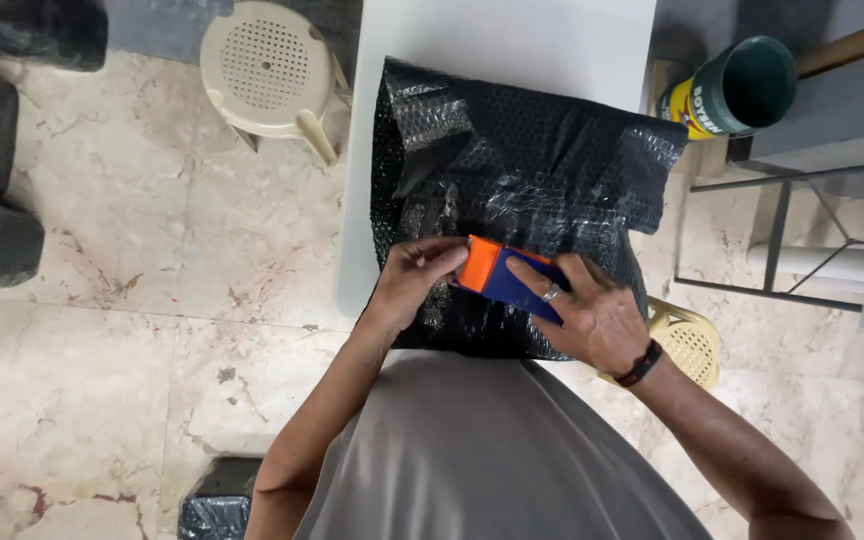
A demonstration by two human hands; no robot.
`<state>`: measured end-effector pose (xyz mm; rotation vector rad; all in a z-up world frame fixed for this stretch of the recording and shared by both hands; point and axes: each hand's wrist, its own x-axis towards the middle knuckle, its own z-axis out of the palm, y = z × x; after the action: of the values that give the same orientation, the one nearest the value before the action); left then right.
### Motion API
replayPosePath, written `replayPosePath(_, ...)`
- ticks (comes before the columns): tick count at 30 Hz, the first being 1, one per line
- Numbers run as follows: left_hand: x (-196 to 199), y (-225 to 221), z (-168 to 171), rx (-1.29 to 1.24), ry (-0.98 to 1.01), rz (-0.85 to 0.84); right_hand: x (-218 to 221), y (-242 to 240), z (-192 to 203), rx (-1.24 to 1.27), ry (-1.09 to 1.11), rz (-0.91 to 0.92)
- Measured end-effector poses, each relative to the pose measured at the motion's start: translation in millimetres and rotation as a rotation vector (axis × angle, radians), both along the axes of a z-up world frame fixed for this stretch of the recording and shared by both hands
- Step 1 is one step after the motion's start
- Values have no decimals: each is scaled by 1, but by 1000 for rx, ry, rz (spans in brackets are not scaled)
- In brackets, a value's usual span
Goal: The person wraps an item in a white padded envelope and then wraps the entire package in black bubble wrap, securing the layers with clear tape using a tape dispenser.
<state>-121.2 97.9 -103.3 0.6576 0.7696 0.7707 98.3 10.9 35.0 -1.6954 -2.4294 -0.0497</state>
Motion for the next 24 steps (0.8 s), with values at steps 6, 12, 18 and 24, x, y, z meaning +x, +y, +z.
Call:
replayPosePath(6, 4, 6, -8, -457, -280, -152, -9, -12, 15, -40, 48, -2)
replayPosePath(12, 13, 18, 3, -85, 34, 116, -4, -30, 32, 30, -83, -39)
replayPosePath(18, 28, 12, 84, 805, 479, 144, 14, -11, 52, 32, -104, -102)
replayPosePath(24, 28, -9, 168, 1179, 292, 317, 108, 55, 16, -432, 598, -278)
